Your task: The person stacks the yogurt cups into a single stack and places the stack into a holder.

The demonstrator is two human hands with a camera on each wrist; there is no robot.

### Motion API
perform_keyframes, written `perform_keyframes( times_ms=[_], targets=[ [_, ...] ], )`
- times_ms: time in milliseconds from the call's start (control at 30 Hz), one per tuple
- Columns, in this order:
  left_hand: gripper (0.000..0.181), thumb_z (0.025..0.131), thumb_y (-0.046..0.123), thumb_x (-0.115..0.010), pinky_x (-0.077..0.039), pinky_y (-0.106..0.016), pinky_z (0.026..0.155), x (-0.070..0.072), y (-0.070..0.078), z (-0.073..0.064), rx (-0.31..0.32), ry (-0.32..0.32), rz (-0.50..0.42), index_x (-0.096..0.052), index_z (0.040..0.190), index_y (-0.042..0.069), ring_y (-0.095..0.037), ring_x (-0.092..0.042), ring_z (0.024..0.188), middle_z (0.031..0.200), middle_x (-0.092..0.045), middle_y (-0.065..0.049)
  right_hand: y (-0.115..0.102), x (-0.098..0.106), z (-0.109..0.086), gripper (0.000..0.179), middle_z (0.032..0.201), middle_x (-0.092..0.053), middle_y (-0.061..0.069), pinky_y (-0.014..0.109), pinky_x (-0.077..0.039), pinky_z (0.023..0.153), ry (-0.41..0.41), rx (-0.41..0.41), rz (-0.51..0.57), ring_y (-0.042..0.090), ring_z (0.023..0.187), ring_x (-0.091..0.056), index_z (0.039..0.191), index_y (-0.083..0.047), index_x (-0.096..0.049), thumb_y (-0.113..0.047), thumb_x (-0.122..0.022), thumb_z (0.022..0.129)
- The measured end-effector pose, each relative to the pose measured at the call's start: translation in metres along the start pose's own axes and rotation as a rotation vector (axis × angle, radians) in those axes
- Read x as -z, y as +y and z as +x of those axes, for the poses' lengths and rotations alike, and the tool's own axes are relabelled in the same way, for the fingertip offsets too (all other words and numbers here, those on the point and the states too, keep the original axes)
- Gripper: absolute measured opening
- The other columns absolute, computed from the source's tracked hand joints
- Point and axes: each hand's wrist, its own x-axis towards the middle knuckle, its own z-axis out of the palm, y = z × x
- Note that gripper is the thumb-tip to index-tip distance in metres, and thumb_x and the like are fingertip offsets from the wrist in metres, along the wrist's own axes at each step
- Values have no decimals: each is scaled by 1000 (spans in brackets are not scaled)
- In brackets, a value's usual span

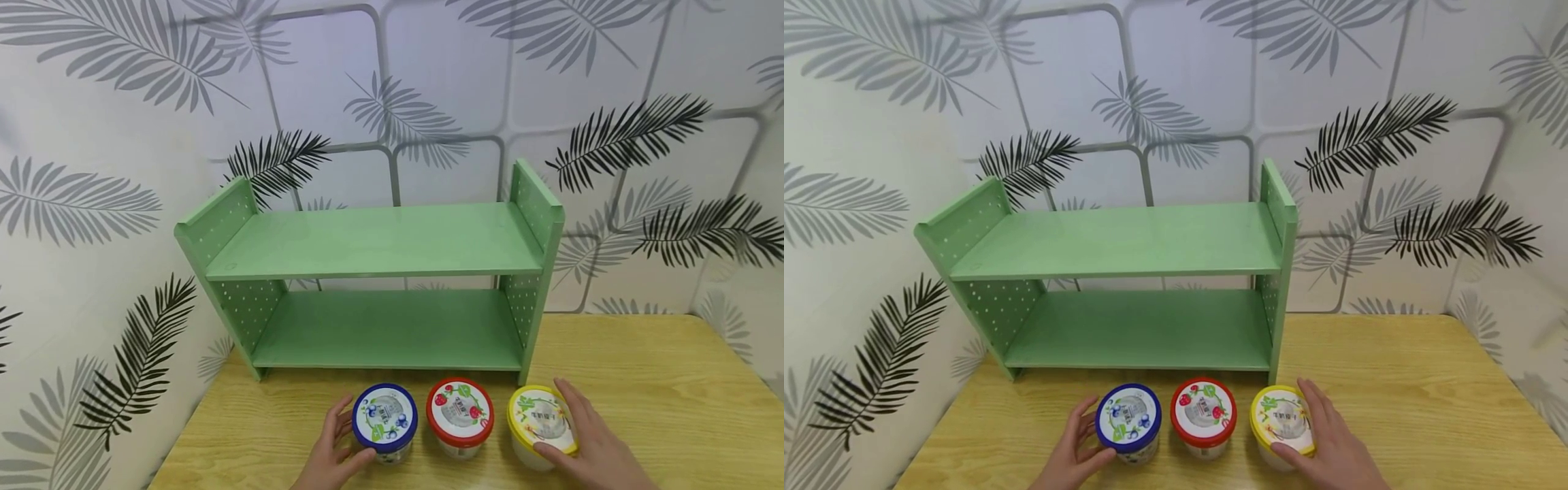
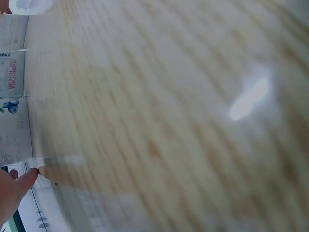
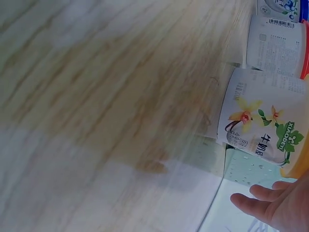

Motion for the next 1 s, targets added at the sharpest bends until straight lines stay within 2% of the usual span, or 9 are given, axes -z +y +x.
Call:
perform_keyframes(
  times_ms=[233, 367, 567, 767, 1000],
  targets=[
    [83, 90, 28, -73, -45, -62, 90, -1, 1, 0, -5, -9, 6, -20, 150, 7, -47, -40, 127, 140, -40, -30, 1, -1, 0, 99, 144, -33, 30, 68, -44, 84, -53, -65, 39, 53, 125, -39, 149, -4, -19, -55, -71, 82],
    [82, 90, 29, -72, -45, -61, 91, -1, 1, 0, 7, -14, 2, -20, 151, 8, -46, -41, 127, 141, -41, -29, 0, 0, -1, 104, 145, -29, 33, 68, -42, 87, -90, -104, 58, 56, 124, -38, 149, 0, -17, -56, -72, 81],
    [81, 91, 29, -71, -45, -62, 91, -1, 0, 1, 7, -23, 4, -20, 151, 8, -46, -41, 127, 141, -41, -28, -1, -1, -1, 112, 147, -21, 37, 67, -41, 91, -155, -212, 111, 59, 124, -36, 150, 1, -9, -54, -75, 78],
    [82, 91, 29, -71, -47, -58, 90, -1, -1, 1, -3, -26, 6, -19, 151, 7, -45, -43, 126, 140, -42, -29, 2, -8, -4, 114, 143, -25, 42, 67, -38, 94, -136, -244, 210, 60, 123, -37, 149, 2, -7, -46, -81, 76],
    [81, 91, 28, -71, -48, -54, 89, -1, -1, 2, 2, -20, 0, -20, 151, 8, -44, -44, 125, 139, -43, -28, 2, -14, -4, 112, 141, -31, 40, 65, -38, 95, -114, -296, 320, 56, 122, -42, 148, -1, -7, -39, -84, 75]
  ],
)
